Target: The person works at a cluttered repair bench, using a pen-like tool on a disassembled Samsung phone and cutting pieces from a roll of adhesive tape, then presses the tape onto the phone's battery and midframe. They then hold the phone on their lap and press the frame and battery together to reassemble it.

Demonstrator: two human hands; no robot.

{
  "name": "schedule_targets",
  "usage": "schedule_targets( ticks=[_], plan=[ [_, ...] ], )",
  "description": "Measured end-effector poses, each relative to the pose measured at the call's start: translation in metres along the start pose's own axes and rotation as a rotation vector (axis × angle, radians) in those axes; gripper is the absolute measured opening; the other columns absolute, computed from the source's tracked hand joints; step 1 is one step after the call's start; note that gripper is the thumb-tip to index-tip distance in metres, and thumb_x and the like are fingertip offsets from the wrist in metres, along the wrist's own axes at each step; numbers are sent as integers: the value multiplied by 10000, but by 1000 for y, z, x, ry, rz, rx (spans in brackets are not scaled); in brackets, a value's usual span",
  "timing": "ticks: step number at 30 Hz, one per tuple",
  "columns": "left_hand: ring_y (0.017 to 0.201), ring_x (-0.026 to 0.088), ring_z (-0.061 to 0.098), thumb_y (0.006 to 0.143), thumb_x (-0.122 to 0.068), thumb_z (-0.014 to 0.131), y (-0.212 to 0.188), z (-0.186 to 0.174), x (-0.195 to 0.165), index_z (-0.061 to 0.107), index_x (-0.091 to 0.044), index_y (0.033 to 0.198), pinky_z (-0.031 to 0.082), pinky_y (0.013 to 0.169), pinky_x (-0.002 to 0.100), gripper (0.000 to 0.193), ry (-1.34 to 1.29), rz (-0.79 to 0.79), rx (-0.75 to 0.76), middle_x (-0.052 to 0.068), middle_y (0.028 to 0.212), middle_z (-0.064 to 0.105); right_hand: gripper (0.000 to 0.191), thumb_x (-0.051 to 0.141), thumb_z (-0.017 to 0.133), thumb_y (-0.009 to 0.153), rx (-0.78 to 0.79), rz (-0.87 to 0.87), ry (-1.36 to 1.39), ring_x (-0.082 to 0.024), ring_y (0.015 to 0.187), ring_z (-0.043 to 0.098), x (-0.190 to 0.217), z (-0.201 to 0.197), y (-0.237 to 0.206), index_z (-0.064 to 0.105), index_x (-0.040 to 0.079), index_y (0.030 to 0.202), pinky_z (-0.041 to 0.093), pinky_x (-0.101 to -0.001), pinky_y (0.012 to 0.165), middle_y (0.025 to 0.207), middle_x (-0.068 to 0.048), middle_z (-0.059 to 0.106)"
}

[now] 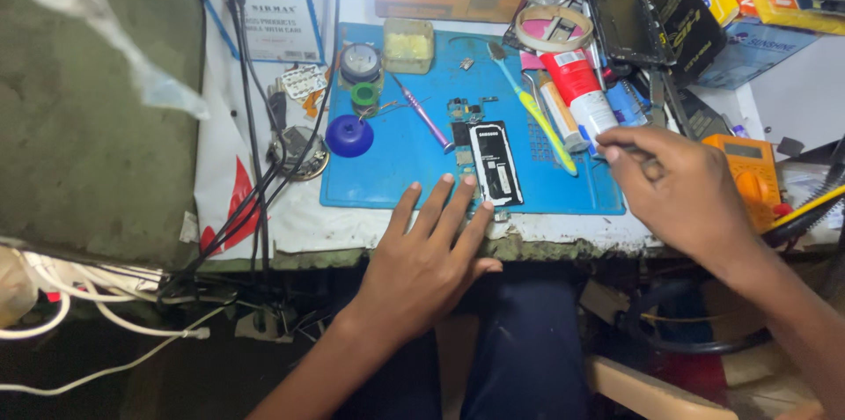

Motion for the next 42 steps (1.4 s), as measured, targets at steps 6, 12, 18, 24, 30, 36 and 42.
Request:
schedule_targets(
  ticks=[6, 12, 18, 24, 30, 36, 42],
  plan=[
    [1345, 382, 530, 950, -490, 635, 1, 1, 0, 637, -75, 1339, 391, 1111, 575, 568, -4, -4, -17, 209, 1454, 569, 204, 132, 745, 907, -124, -177, -360, -212, 735, 681, 2, -12, -20, 759, 76, 1103, 531, -330, 672, 993, -111, 739],
    [1338, 377, 532, 958, -461, 663, 2, 0, -2, 655, -82, 1314, 389, 1117, 577, 520, -32, 7, -28, 211, 1445, 569, 207, 90, 725, 924, -175, -182, -432, -237, 734, 677, 8, -25, -25, 753, 61, 1127, 529, -348, 677, 1019, -121, 725],
    [1346, 370, 528, 945, -435, 684, 4, 0, -2, 668, -85, 1256, 383, 1117, 562, 469, -70, -21, -2, 198, 1437, 574, 172, 71, 709, 941, -160, -244, -396, -291, 759, 675, 18, -24, -13, 752, 42, 1105, 533, -381, 697, 1065, -135, 731],
    [1341, 365, 523, 939, -420, 681, 7, -6, -2, 670, -89, 1251, 374, 1113, 554, 455, -103, -45, 13, 180, 1437, 574, 152, 32, 658, 1011, -169, -509, -396, -343, 999, 706, 29, -21, 25, 742, 47, 1136, 562, -413, 870, 1120, -142, 722],
    [1344, 366, 519, 928, -429, 684, 12, -6, -1, 658, -78, 1250, 378, 1103, 547, 478, -89, -45, 8, 180, 1428, 571, 134, 41, 654, 1060, -247, -384, -474, -339, 919, 699, 14, -75, 19, 749, 34, 1156, 551, -410, 837, 1066, -164, 717],
    [1328, 363, 521, 922, -422, 684, 11, -6, -7, 663, -75, 1252, 388, 1090, 538, 479, -51, -31, 7, 179, 1413, 577, 204, 104, 652, 964, -89, -101, -463, -363, 808, 693, -33, -77, -15, 750, 30, 1127, 545, -434, 755, 999, -195, 720],
    [1323, 351, 528, 919, -419, 684, 14, -9, -12, 659, -80, 1257, 391, 1099, 525, 480, -19, -32, 2, 175, 1422, 576, 234, 92, 600, 945, -45, -194, -524, -427, 936, 682, -58, -64, -27, 750, -12, 1092, 536, -488, 849, 995, -235, 724]
  ],
)
Point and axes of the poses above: each hand's wrist, its own y-axis towards the middle knuckle, its own z-axis out of the palm, x = y × z, the point moved 5 cm from there along y, towards the middle knuckle
